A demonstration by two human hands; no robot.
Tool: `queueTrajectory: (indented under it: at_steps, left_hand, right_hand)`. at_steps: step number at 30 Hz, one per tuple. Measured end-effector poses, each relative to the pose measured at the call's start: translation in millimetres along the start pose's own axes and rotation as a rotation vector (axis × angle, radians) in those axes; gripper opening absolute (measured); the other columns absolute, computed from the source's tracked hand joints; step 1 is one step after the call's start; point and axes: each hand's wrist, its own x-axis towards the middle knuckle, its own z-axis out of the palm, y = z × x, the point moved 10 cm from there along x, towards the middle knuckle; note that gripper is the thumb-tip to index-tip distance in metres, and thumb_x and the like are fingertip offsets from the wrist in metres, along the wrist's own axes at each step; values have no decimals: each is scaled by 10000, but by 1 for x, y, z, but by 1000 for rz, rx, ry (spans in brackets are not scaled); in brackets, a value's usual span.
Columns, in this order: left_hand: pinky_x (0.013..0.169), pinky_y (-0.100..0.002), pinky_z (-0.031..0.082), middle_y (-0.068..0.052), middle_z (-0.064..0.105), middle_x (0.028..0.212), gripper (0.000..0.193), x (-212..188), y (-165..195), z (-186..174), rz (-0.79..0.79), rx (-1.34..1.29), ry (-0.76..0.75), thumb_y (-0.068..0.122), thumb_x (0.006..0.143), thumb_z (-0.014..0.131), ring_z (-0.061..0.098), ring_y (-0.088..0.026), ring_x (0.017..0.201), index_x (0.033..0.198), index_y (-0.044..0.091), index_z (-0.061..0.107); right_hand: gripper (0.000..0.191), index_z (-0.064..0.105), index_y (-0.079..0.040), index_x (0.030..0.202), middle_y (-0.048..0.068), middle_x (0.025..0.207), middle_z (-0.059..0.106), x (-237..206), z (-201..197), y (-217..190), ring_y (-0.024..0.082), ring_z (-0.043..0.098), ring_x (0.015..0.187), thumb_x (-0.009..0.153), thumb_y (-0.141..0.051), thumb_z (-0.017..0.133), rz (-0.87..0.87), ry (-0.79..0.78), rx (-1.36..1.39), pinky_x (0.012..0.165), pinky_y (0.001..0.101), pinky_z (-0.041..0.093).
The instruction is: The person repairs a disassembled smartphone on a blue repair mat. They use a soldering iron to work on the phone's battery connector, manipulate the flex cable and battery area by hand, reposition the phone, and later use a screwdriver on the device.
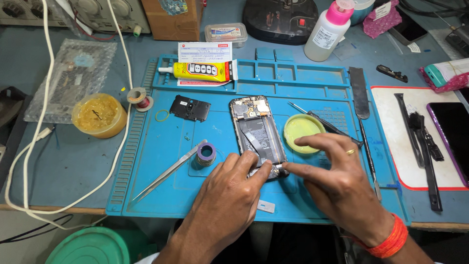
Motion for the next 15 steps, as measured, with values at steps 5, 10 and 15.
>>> queueTrajectory:
  at_steps: [5, 10, 15]
  left_hand:
    - [830, -433, 502, -138, 615, 1094, 411, 1, -2, -2, -21, -23, 8, 19, 835, 641, 603, -309, 986, 1243, 1, 682]
    - [846, -433, 506, -139, 619, 1086, 434, 0, -5, -3, -43, -60, -1, 24, 819, 656, 609, -311, 991, 1251, 5, 684]
    - [873, -417, 515, -110, 646, 1089, 410, -4, -9, -7, -50, -109, 47, 4, 816, 653, 628, -301, 1025, 1224, -3, 693]
  right_hand:
    - [479, 762, -214, 1140, 100, 1323, 598, 2, 13, -9, 347, 518, 1246, 699, -32, 725, -54, -38, -27, 1056, 477, 400]
    - [471, 755, -210, 1146, 89, 1306, 607, 5, 15, -10, 343, 530, 1244, 711, -31, 724, -58, -54, -35, 1036, 480, 406]
    - [519, 754, -229, 1176, 104, 1302, 600, 6, 14, -6, 351, 524, 1228, 714, 3, 706, -23, -36, -28, 1053, 490, 414]
